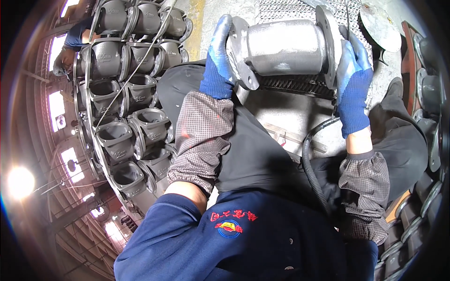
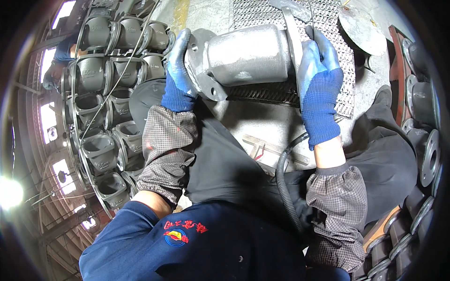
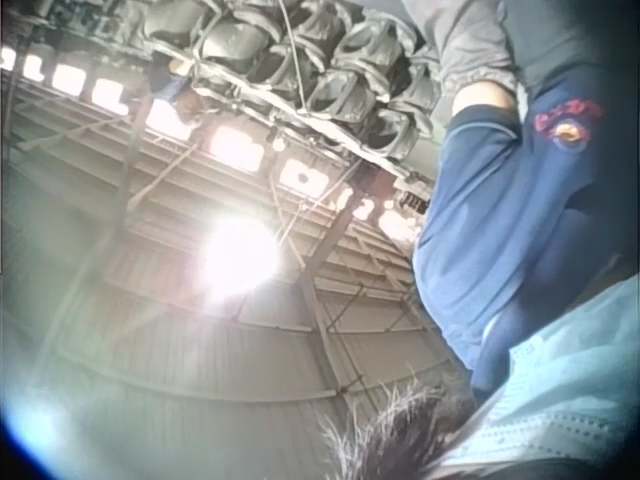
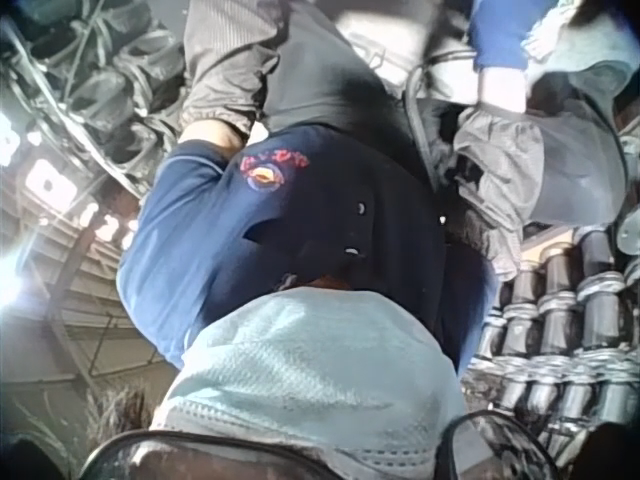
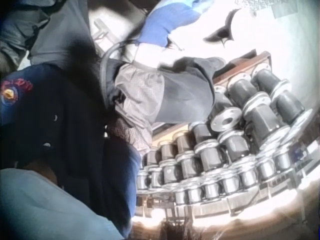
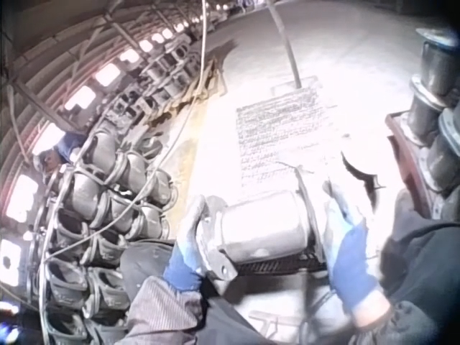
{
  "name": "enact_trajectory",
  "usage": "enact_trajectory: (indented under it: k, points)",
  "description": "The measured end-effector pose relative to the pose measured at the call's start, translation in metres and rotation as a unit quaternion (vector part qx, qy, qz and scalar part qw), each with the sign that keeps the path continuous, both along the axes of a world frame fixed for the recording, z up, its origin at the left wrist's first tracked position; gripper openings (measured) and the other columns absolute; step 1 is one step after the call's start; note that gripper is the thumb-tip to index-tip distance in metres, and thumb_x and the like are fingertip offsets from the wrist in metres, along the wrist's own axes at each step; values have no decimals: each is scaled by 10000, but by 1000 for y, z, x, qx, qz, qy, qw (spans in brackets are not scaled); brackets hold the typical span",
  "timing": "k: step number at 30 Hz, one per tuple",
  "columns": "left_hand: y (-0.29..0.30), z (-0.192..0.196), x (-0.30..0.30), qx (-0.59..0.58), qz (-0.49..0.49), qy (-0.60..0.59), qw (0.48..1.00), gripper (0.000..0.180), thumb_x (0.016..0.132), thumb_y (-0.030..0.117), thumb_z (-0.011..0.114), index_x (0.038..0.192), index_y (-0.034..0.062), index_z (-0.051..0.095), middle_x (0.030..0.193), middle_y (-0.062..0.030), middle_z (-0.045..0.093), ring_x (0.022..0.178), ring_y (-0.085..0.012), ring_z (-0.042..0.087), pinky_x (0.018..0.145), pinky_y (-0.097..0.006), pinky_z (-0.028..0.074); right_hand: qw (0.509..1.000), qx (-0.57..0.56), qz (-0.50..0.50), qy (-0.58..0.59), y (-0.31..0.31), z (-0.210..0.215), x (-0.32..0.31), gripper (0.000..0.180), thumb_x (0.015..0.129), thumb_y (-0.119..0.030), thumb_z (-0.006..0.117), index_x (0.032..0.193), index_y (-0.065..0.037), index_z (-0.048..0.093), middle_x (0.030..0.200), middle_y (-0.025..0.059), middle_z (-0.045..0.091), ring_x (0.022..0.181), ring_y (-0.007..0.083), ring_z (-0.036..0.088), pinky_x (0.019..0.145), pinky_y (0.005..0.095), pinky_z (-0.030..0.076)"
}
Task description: The person holds a metal part and uses a rotary grinding tool to smooth various internal and external surfaces. The person turns the part over several times to reach different areas with the tool.
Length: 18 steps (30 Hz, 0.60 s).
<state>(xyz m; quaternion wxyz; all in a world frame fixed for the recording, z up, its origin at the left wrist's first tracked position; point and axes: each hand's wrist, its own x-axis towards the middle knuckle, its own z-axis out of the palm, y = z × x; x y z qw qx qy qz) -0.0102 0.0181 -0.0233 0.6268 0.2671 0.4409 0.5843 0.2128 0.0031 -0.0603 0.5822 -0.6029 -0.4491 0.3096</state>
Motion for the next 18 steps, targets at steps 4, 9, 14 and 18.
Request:
enact_trajectory:
  k: [4, 9, 14, 18]
  points:
    - [7, -22, -2, -34, 49, 124, 991, 321, 887, 272, 558, 1109, 40, 564, 1000, -73, 592, 931, -173, 578, 866, -310, 466, 997, -68, -24, 36, 10, -4, 1, 329, 888, -137, 509, 1175, 20, 551, 1109, 142, 610, 1028, 172, 560, 915, 266, 406]
    - [-7, -37, -7, 46, -51, 288, 955, 280, 868, 207, 553, 1035, -15, 591, 986, -92, 598, 906, -172, 566, 839, -289, 447, 996, -57, 8, 62, 10, -14, 4, 328, 885, -148, 508, 1161, 22, 558, 1086, 122, 619, 987, 164, 566, 891, 262, 414]
    - [-36, -24, -22, -85, -208, 344, 912, 428, 841, 252, 635, 1155, -2, 492, 907, -52, 602, 803, -145, 573, 756, -275, 473, 980, -109, 68, 151, -6, 2, 29, 340, 913, -145, 477, 1175, 69, 516, 960, 134, 661, 887, 152, 611, 791, 237, 462]
    - [-85, -55, -41, -95, -480, 592, 640, 337, 838, 366, 606, 971, 58, 635, 816, -100, 653, 771, -183, 632, 736, -307, 483, 973, -133, 66, 178, -20, 6, 69, 400, 923, -188, 428, 1233, 61, 472, 1000, 157, 652, 834, 161, 624, 779, 226, 475]
